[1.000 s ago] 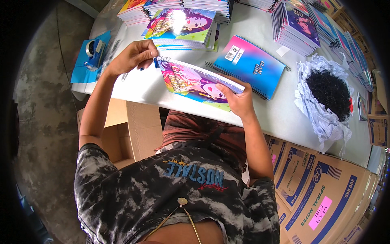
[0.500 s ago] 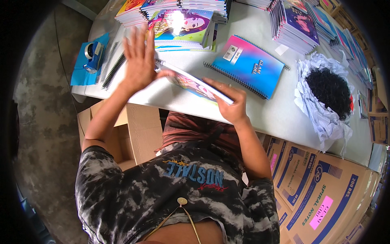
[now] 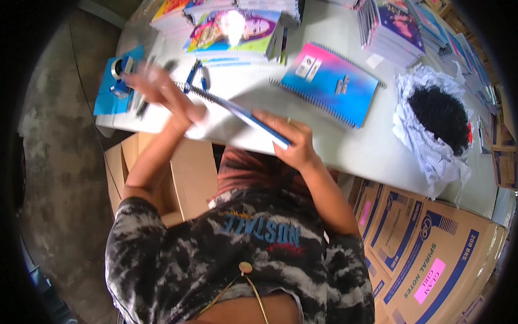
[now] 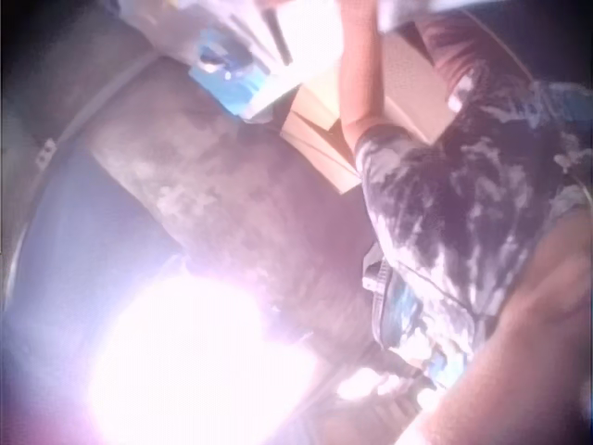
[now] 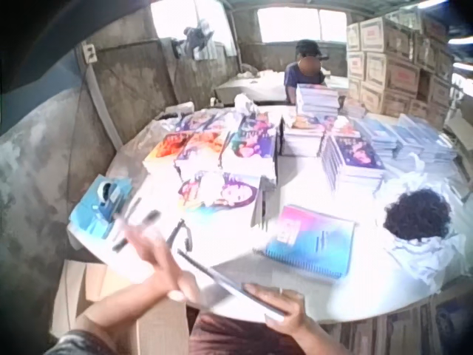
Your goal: The person assembles spiral-bound notebooks by inserting metal spiral coils into pre-punched holes. They pick up each notebook, align the coil, and press it through the holes, then place the finished notebook into a stack. The process is repeated for multiple notebooks.
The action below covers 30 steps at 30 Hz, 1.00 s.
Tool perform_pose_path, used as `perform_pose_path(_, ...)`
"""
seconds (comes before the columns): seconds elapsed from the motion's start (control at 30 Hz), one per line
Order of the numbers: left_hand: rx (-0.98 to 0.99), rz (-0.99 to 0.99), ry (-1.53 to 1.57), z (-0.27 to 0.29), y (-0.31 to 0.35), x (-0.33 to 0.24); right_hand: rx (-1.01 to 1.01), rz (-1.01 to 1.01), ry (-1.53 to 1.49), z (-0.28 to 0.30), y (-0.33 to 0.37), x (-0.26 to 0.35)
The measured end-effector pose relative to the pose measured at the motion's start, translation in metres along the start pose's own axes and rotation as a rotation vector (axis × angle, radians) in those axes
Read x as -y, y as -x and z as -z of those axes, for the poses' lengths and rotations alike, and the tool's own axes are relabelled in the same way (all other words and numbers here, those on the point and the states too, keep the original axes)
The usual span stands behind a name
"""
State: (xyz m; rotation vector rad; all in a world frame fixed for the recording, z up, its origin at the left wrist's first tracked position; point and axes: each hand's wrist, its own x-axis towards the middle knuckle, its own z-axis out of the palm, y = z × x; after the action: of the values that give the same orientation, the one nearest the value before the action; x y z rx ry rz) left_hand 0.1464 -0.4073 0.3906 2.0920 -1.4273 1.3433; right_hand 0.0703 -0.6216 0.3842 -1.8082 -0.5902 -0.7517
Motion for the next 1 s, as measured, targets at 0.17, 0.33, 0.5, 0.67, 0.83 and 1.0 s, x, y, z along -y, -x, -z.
perform_pose_path(0.17, 0.233, 0.101, 0.280, -0.008, 0.044, -0.025, 0.012, -0.019, -0.011, -0.003, 0.003, 0.001)
perform_pose_path(0.33, -0.113, 0.182, -0.038, -0.012, -0.018, 0.021, 0.018, -0.038, -0.015, -0.008, 0.005, 0.015)
perform_pose_path(0.5, -0.006, -0.132, -0.011, -0.017, 0.021, -0.002, -0.027, -0.097, -0.035, -0.006, 0.006, 0.004)
perform_pose_path(0.67, 0.003, 0.169, 0.206, -0.025, 0.004, -0.017, 0.003, 0.000, -0.022, -0.015, 0.001, 0.008)
perform_pose_path(0.83, -0.011, 0.057, 0.176, -0.011, -0.006, -0.013, 0.017, -0.079, -0.022, -0.016, 0.003, 0.010)
perform_pose_path(1.0, -0.002, 0.058, 0.302, -0.020, -0.008, -0.032, -0.033, -0.078, -0.074, -0.022, 0.003, -0.006)
